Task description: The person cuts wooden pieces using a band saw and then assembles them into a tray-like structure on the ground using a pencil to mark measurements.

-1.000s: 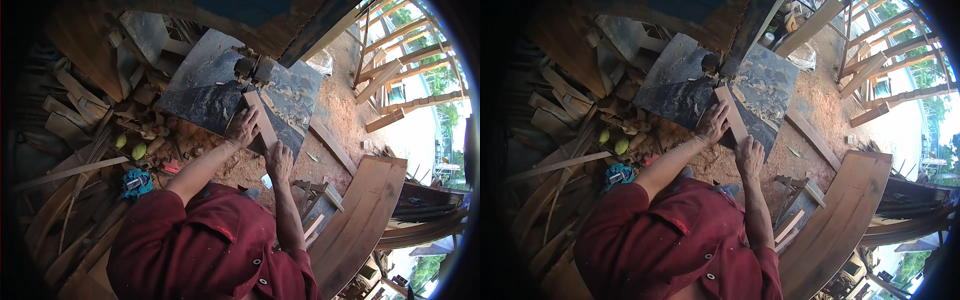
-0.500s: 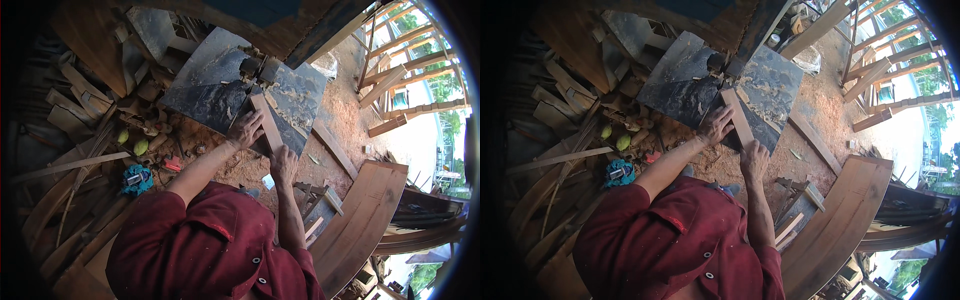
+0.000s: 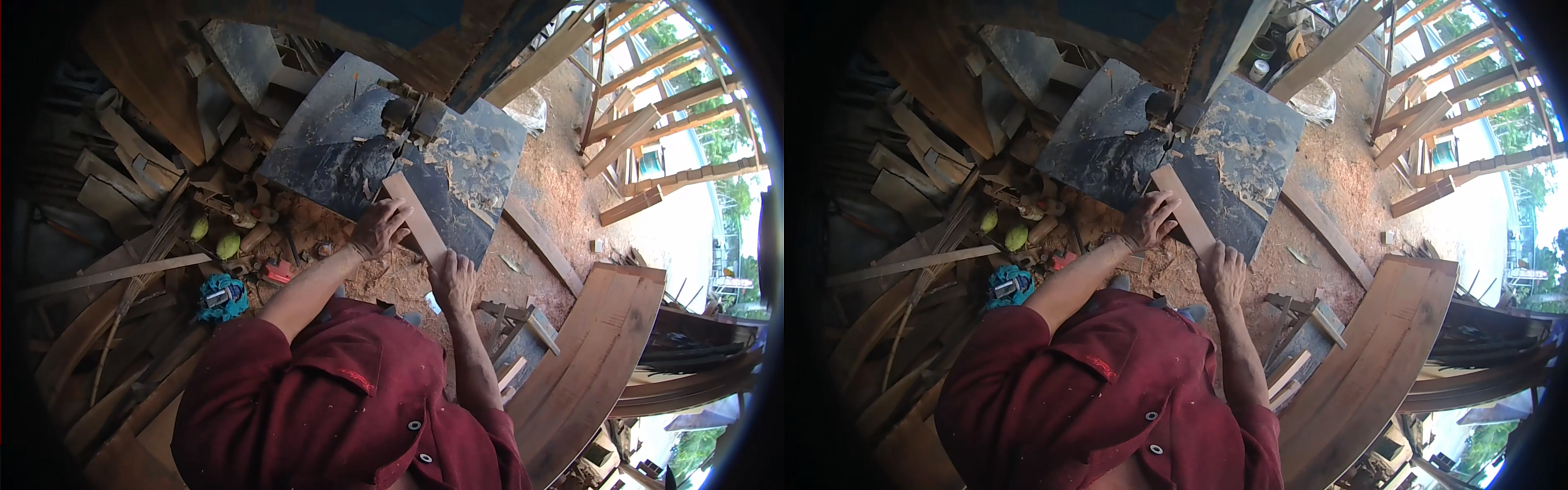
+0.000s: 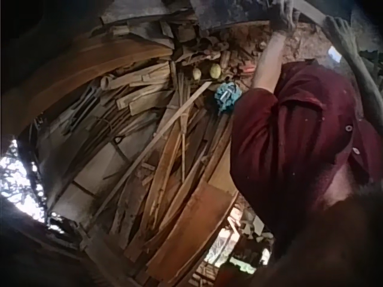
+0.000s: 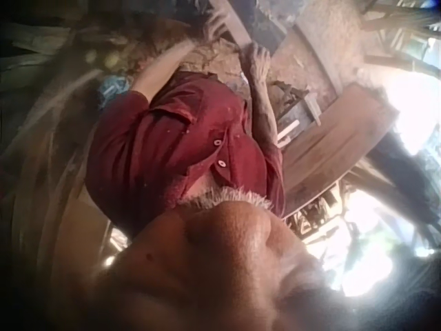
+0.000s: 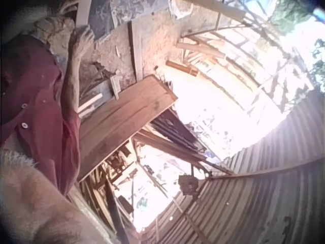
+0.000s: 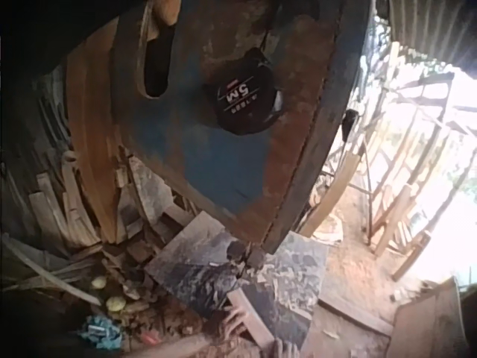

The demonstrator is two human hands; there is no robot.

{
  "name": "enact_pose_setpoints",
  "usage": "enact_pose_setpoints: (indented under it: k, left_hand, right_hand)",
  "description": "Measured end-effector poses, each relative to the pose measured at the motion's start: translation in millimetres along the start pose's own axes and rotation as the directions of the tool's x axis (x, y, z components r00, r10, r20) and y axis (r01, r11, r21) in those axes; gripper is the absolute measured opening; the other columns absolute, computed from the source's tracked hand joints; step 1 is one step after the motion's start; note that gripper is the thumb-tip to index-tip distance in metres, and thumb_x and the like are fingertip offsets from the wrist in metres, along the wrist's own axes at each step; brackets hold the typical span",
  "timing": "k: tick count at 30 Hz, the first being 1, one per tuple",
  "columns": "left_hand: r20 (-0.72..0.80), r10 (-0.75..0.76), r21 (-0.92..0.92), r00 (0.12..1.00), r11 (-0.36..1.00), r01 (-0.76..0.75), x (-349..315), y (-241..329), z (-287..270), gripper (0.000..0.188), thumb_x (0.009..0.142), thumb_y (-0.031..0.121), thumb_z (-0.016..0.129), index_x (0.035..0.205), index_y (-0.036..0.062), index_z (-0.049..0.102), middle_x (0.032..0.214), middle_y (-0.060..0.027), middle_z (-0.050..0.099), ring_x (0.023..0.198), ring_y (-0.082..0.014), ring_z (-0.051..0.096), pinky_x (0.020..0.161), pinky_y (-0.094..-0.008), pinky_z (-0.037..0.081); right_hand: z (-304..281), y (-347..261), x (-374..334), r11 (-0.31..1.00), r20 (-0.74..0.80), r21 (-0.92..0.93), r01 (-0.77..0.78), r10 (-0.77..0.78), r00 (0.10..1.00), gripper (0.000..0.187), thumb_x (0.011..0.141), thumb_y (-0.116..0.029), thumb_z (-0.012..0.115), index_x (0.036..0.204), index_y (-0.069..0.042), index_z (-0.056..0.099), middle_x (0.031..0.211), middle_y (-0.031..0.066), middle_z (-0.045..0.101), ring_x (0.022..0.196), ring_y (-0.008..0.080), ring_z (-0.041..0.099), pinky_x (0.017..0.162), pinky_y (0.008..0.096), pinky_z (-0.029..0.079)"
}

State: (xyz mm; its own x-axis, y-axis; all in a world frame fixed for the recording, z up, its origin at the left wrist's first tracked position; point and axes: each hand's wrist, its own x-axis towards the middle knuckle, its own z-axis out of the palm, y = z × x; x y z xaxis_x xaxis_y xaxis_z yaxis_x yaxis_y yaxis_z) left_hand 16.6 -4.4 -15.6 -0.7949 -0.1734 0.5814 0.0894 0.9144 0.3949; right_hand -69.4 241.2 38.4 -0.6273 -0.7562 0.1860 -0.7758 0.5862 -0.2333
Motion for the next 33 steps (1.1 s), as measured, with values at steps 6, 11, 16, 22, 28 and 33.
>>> enact_pose_setpoints:
  k: [6, 11, 16, 22, 28, 33]
  left_hand:
    - [0.133, -0.010, -0.021, 0.991, 1.000, 0.013, 7, 6, 6, 0.053, 0.101, 0.038, 0.060, 0.143, 0.0067, 0.055, 0.147, -0.0162, 0.049, 0.139, -0.0355, 0.048, 0.114, -0.0467, 0.042]
    - [0.066, 0.011, -0.176, 0.998, 0.984, 0.001, -4, 7, 9, 0.046, 0.100, 0.032, 0.063, 0.139, 0.0063, 0.058, 0.142, -0.0163, 0.053, 0.134, -0.0370, 0.052, 0.113, -0.0474, 0.044]
    - [0.035, 0.027, -0.172, 0.999, 0.985, -0.020, -16, 11, -6, 0.041, 0.099, 0.026, 0.063, 0.136, 0.0085, 0.060, 0.141, -0.0158, 0.054, 0.133, -0.0365, 0.053, 0.109, -0.0475, 0.047]
    - [0.140, 0.161, -0.187, 0.977, 0.973, -0.134, 5, 26, 0, 0.046, 0.099, 0.030, 0.063, 0.138, 0.0066, 0.060, 0.146, -0.0162, 0.052, 0.138, -0.0363, 0.049, 0.113, -0.0472, 0.043]
    - [0.143, 0.046, 0.017, 0.989, 0.999, -0.049, 26, 17, 16, 0.059, 0.098, 0.041, 0.060, 0.143, 0.0019, 0.055, 0.149, -0.0173, 0.048, 0.143, -0.0374, 0.041, 0.121, -0.0484, 0.032]
    - [0.124, 0.020, -0.044, 0.992, 0.999, -0.015, 32, 16, 15, 0.057, 0.098, 0.038, 0.063, 0.140, 0.0006, 0.056, 0.144, -0.0181, 0.050, 0.142, -0.0388, 0.043, 0.120, -0.0475, 0.035]
  right_hand:
    - [4, 30, 53, 0.975, -0.103, -0.051, -0.218, 0.212, 0.972, 0.056, 0.087, -0.033, 0.076, 0.127, -0.001, 0.055, 0.110, 0.0213, 0.060, 0.105, 0.0397, 0.058, 0.090, 0.0503, 0.048]
    - [2, 46, 51, 0.913, -0.170, 0.002, -0.409, 0.403, 0.899, 0.060, 0.088, -0.034, 0.075, 0.129, 0.005, 0.053, 0.111, 0.0275, 0.060, 0.107, 0.0440, 0.058, 0.093, 0.0530, 0.047]
    - [-12, 22, -20, 0.982, -0.101, -0.029, -0.187, 0.183, 0.978, 0.062, 0.086, -0.031, 0.077, 0.132, 0.003, 0.052, 0.112, 0.0249, 0.057, 0.107, 0.0424, 0.056, 0.092, 0.0522, 0.047]
    - [-7, 23, -15, 0.995, -0.007, -0.056, -0.088, 0.087, 0.996, 0.070, 0.082, -0.031, 0.081, 0.138, -0.003, 0.050, 0.114, 0.0189, 0.056, 0.109, 0.0393, 0.055, 0.091, 0.0496, 0.047]
    - [-4, 18, 9, 0.989, -0.030, -0.084, -0.121, 0.119, 0.992, 0.075, 0.084, -0.037, 0.079, 0.146, -0.008, 0.047, 0.123, 0.0154, 0.055, 0.114, 0.0359, 0.054, 0.097, 0.0510, 0.042]
    - [8, 26, -10, 0.983, -0.149, -0.150, -0.107, 0.085, 0.985, 0.078, 0.085, -0.040, 0.078, 0.146, -0.003, 0.047, 0.125, 0.0142, 0.056, 0.114, 0.0347, 0.054, 0.095, 0.0497, 0.044]
